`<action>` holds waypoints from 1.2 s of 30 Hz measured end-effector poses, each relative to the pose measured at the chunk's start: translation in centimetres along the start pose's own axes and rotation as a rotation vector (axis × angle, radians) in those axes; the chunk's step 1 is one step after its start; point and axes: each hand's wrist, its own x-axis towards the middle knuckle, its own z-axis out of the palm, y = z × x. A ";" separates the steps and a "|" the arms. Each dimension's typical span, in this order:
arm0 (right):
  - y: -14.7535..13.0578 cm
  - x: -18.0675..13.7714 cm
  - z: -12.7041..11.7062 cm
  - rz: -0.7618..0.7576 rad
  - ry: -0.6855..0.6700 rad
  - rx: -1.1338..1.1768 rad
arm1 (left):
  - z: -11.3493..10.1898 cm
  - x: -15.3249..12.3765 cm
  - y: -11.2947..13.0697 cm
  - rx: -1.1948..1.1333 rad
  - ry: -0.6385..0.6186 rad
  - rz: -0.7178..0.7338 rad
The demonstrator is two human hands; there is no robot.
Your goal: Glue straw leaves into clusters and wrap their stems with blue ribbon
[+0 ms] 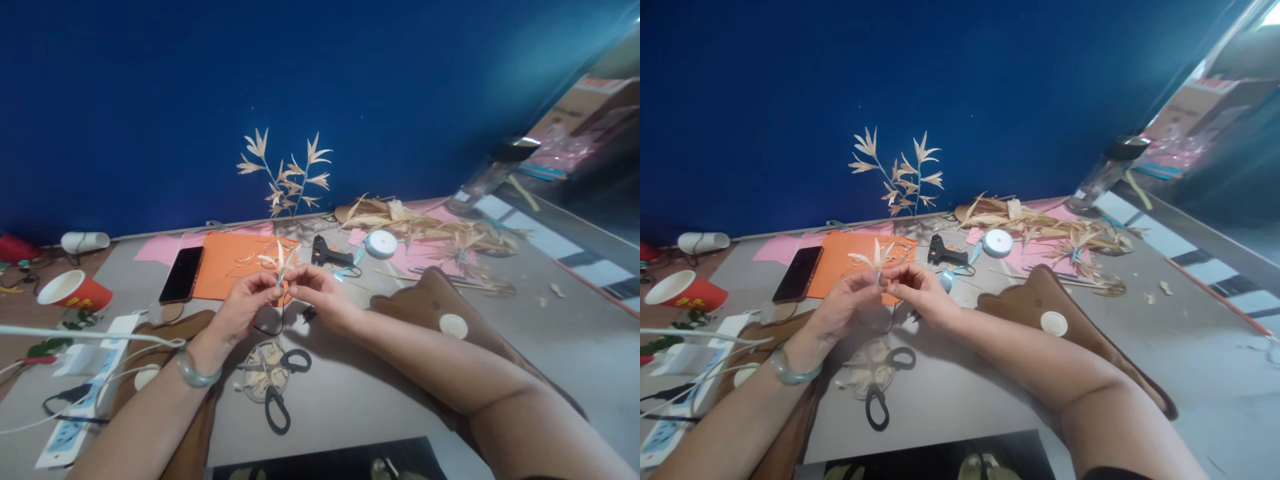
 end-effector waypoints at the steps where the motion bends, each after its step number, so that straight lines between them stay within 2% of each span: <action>1: 0.0 0.0 0.0 -0.004 0.002 -0.006 | 0.0 0.0 0.0 -0.007 0.013 0.006; 6: 0.1 -0.1 0.1 0.038 -0.001 -0.022 | 0.4 -0.1 0.5 -0.009 0.097 0.044; 13: 0.3 -0.1 0.0 0.025 -0.006 -0.124 | 0.4 -0.1 0.1 -0.057 0.119 -0.055; 19: 0.0 -0.1 0.2 -0.035 0.017 -0.146 | 0.6 -0.2 -1.0 0.133 0.125 0.141; 23: -0.1 0.0 0.1 -0.036 0.037 -0.171 | 0.5 -0.2 -2.1 0.199 0.120 0.185; 25: -0.1 0.2 0.0 -0.037 0.063 -0.151 | 0.2 0.0 -2.5 0.197 0.106 0.181; 30: -0.2 0.6 -0.3 -0.035 0.085 -0.142 | -0.4 0.5 -2.1 0.149 -0.037 0.080; 36: -0.3 0.6 -0.4 -0.055 0.060 -0.174 | -0.3 0.3 -0.8 0.187 0.039 0.023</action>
